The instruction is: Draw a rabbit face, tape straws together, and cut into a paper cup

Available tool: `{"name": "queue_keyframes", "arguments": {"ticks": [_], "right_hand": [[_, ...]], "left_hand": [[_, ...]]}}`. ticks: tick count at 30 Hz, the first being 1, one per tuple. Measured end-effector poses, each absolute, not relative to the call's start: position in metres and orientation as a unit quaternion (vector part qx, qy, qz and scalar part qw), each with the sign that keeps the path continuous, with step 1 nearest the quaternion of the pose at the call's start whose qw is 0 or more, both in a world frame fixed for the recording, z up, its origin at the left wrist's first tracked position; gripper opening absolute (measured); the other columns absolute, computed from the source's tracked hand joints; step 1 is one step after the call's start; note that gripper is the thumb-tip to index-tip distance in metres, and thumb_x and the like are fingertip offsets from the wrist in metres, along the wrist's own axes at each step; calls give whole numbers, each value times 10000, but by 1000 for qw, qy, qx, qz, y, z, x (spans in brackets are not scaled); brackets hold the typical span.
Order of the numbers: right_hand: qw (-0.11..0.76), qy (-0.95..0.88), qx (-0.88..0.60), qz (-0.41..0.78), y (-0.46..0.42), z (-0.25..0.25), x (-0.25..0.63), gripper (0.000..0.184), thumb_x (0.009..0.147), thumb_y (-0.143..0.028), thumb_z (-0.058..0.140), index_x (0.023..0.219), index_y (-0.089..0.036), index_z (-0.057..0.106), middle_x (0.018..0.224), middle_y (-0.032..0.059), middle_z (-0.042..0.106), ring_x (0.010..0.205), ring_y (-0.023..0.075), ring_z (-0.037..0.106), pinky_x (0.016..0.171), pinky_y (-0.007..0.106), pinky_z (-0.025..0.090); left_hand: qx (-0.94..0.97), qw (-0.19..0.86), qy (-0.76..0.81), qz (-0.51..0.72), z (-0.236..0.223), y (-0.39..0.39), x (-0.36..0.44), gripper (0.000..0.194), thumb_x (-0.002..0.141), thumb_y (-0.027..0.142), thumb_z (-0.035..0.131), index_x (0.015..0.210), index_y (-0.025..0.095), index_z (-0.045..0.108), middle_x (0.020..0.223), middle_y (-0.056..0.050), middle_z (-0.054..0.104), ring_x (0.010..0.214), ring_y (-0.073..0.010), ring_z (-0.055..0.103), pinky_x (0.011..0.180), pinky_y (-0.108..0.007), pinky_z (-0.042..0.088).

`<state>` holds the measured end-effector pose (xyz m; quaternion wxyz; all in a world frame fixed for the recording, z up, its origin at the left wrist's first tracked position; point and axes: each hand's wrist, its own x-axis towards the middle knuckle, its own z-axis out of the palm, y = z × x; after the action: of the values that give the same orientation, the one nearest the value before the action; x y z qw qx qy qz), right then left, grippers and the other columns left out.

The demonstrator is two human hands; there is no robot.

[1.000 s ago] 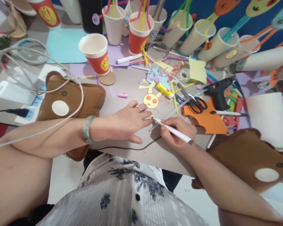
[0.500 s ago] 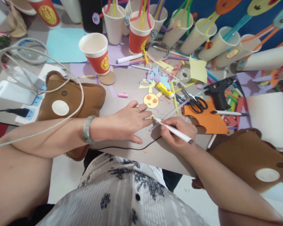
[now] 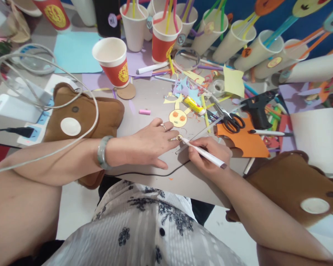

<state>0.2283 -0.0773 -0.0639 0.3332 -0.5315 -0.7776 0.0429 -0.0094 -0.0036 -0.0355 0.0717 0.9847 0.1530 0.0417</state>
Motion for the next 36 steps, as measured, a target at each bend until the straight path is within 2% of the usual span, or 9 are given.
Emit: {"name": "queue_keyframes", "arguments": {"ticks": [10, 17, 24, 30, 36], "right_hand": [[343, -780, -519, 60, -76, -63, 228, 46, 870, -286, 673, 863, -242, 685, 642, -29, 721, 453, 127, 607, 464, 250, 447], [320, -779, -535, 70, -77, -62, 228, 86, 880, -316, 655, 858, -238, 686, 649, -17, 721, 478, 138, 625, 479, 256, 459], [361, -769, -526, 48, -79, -58, 228, 69, 883, -299, 673, 874, -231, 679, 639, -16, 710, 469, 142, 612, 466, 266, 449], [357, -760, -541, 48, -79, -59, 229, 78, 877, -314, 665, 858, -238, 666, 627, -17, 707, 489, 158, 640, 486, 277, 486], [360, -774, -519, 48, -77, -58, 228, 35, 878, -266, 666, 869, -232, 668, 649, -21, 722, 473, 141, 630, 470, 265, 470]], "left_hand": [[984, 70, 155, 43, -34, -4, -9, 612, 818, 624, 782, 1190, 150, 675, 1273, -126, 680, 1145, -309, 533, 863, -409, 316], [985, 67, 156, 40, -34, -5, -9, 612, 821, 622, 779, 1197, 152, 666, 1268, -133, 684, 1142, -313, 537, 861, -407, 315], [985, 72, 151, 46, -36, -3, -9, 601, 822, 616, 777, 1190, 155, 660, 1264, -130, 679, 1144, -314, 531, 843, -398, 314], [985, 69, 153, 43, -36, -4, -9, 619, 818, 620, 776, 1209, 155, 656, 1269, -125, 676, 1137, -310, 527, 836, -403, 321], [984, 67, 156, 43, -34, -5, -9, 599, 824, 618, 777, 1185, 154, 665, 1258, -127, 683, 1142, -307, 530, 844, -395, 311]]}}
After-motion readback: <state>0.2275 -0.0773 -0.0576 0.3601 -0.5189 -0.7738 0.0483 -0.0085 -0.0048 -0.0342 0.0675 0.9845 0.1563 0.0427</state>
